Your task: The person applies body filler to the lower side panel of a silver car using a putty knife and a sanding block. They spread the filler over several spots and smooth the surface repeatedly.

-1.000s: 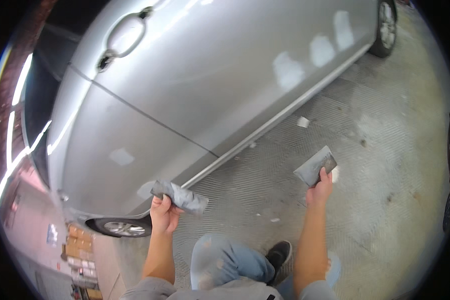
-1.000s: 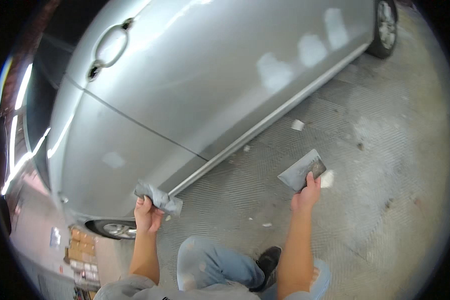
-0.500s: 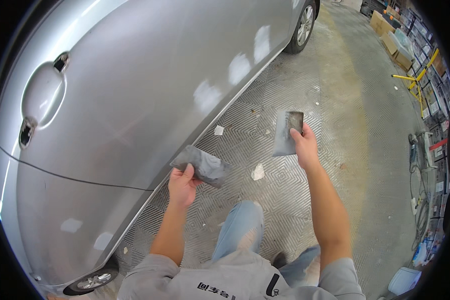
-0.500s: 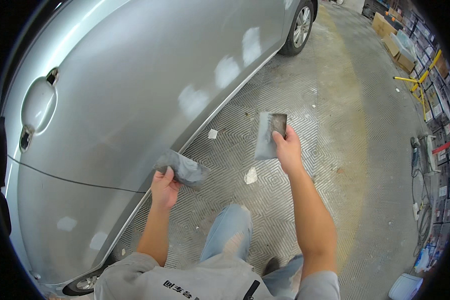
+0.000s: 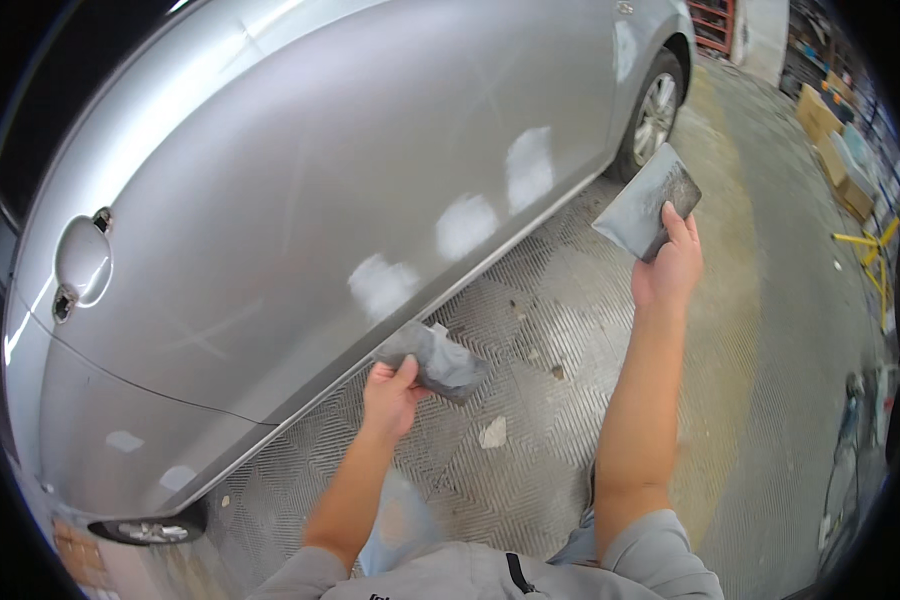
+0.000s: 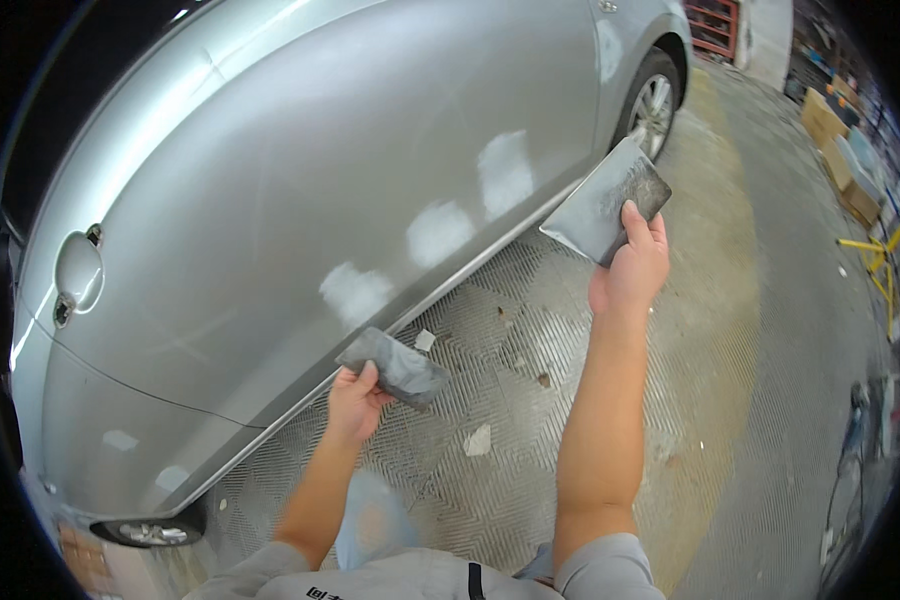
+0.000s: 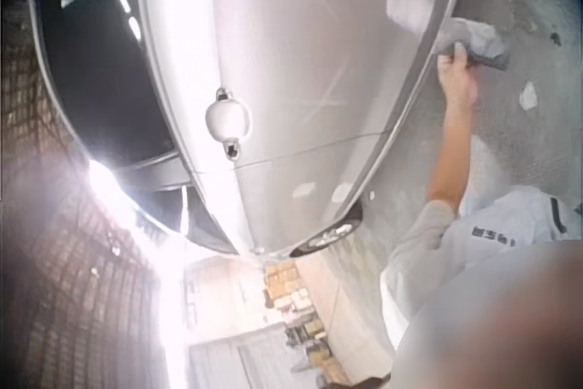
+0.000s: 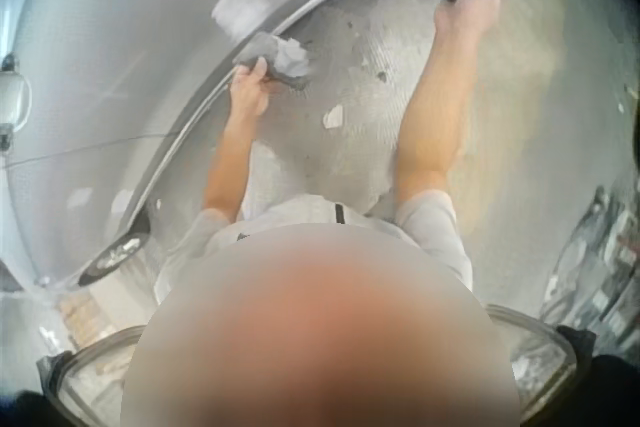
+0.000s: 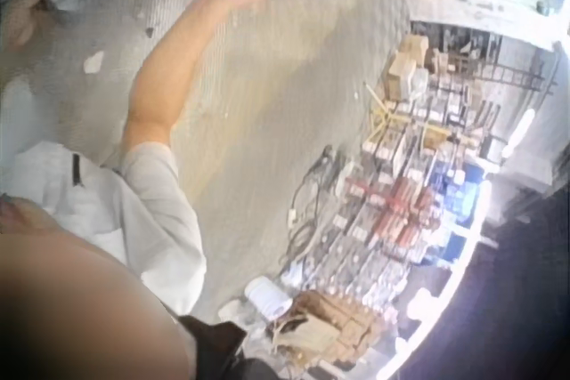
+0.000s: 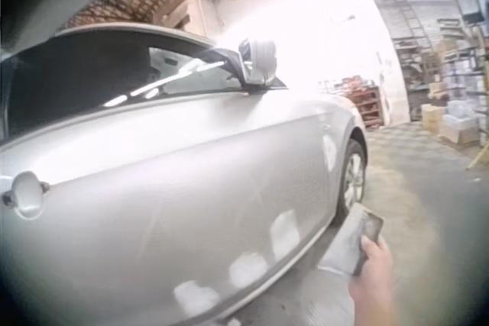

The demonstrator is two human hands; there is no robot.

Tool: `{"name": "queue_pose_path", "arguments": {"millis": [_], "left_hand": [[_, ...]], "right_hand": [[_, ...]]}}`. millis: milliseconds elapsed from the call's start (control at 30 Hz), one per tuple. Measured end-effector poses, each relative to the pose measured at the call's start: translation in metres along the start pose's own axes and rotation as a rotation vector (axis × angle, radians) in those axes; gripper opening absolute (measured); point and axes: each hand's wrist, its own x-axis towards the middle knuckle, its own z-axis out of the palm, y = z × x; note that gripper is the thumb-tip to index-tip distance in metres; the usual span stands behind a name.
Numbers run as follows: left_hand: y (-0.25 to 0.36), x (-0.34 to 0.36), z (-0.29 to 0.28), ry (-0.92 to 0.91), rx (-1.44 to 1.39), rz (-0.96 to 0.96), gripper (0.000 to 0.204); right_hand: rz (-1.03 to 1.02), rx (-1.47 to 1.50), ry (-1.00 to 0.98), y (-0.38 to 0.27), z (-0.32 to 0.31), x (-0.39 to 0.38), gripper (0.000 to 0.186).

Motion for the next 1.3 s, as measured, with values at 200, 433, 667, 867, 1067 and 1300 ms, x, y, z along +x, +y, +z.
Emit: {"name": "queue_pose_path", "arguments": {"millis": [200, 433, 667, 867, 1067, 1300], "left_hand": [[0.018, 0.003, 0.004, 0.210, 0.043, 0.280, 0.020], [0.024, -0.039, 0.023, 0.526, 0.087, 0.480, 0.021], [0.025, -0.029, 0.049, 0.629, 0.103, 0.519, 0.019], [-0.020, 0.006, 0.034, 0.488, 0.074, 0.440, 0.023], [-0.045, 0.044, 0.023, 0.359, -0.048, 0.320, 0.025], [-0.060, 0.053, 0.020, 0.220, -0.266, 0.277, 0.023]], "right_hand": [[0.123, 0.222, -0.170, 0.049, 0.017, 0.048, 0.031], [0.472, 0.302, -0.402, 0.111, 0.018, 0.043, 0.037], [0.584, 0.350, -0.412, 0.142, -0.006, 0.062, 0.031], [0.553, 0.306, -0.539, 0.133, -0.012, 0.053, 0.033], [0.354, 0.111, -0.694, 0.091, -0.011, 0.048, 0.034], [-0.123, -0.616, -1.019, 0.069, -0.016, 0.002, 0.026]]}}
